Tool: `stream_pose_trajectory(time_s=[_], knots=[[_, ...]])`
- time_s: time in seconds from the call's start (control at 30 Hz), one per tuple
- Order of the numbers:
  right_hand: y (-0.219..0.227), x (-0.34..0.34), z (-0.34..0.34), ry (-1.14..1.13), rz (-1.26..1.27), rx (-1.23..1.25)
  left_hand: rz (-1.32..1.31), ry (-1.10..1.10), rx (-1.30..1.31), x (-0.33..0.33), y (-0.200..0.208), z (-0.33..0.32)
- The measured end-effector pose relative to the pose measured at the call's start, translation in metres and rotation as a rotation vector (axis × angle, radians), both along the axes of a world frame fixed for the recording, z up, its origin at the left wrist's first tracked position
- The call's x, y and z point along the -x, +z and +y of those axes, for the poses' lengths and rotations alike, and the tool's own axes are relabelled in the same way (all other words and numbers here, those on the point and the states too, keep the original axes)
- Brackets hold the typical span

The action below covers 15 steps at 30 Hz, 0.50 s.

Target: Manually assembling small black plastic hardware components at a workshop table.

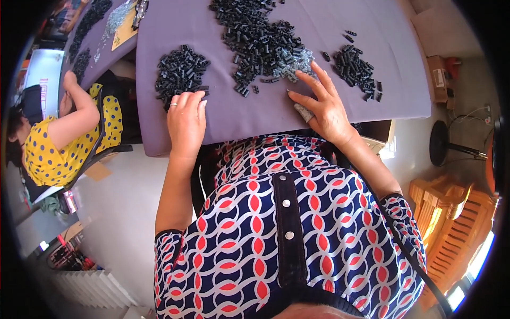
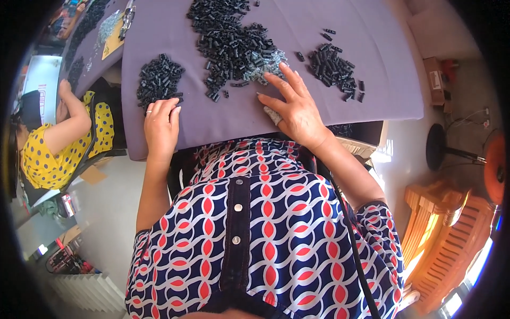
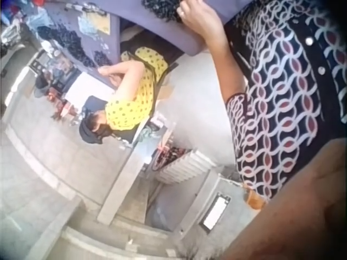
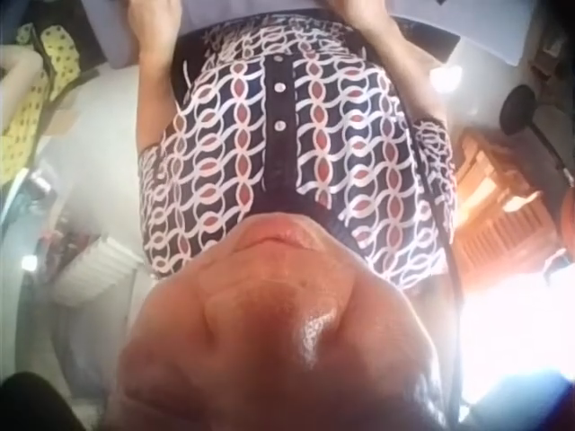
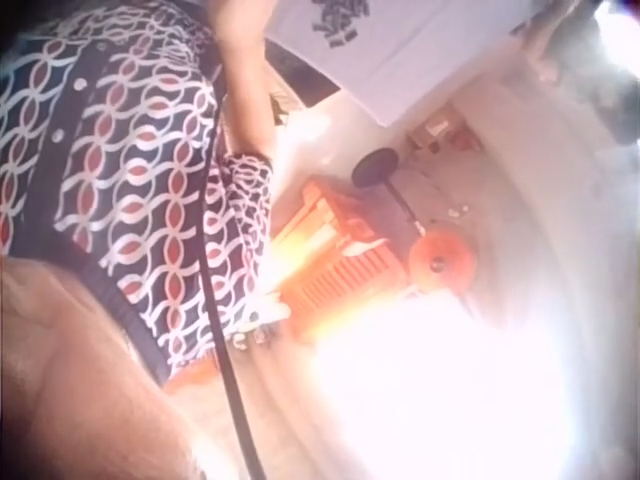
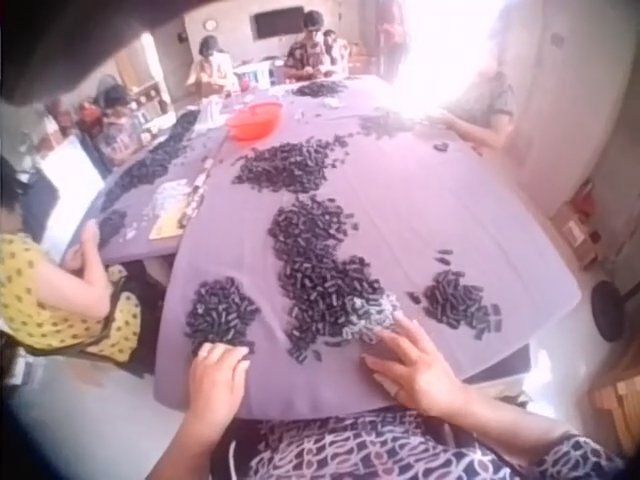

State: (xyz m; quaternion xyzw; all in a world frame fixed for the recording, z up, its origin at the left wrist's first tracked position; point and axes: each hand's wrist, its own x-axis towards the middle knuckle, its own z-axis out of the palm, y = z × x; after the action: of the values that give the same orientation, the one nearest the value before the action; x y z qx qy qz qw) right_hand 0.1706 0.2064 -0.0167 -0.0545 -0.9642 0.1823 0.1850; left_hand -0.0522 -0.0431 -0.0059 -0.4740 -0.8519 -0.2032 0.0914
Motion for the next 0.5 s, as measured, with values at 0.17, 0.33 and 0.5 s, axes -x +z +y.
stream_pose_trajectory(time_s=[0.17,0.33,0.5], knots=[[-0.004,-0.0011,0.0019,-0.004,0.054,0.13,0.03,0.023,0.028,0.002,0.0011,0.0046],[0.0017,0.0025,-0.0002,-0.054,0.062,0.131,0.053,0.036,0.08,0.0049,0.0016,0.0065],[-0.001,0.0072,0.0015,-0.04,0.043,0.092,0.023,0.037,0.006,-0.0025,0.0068,0.0076]])
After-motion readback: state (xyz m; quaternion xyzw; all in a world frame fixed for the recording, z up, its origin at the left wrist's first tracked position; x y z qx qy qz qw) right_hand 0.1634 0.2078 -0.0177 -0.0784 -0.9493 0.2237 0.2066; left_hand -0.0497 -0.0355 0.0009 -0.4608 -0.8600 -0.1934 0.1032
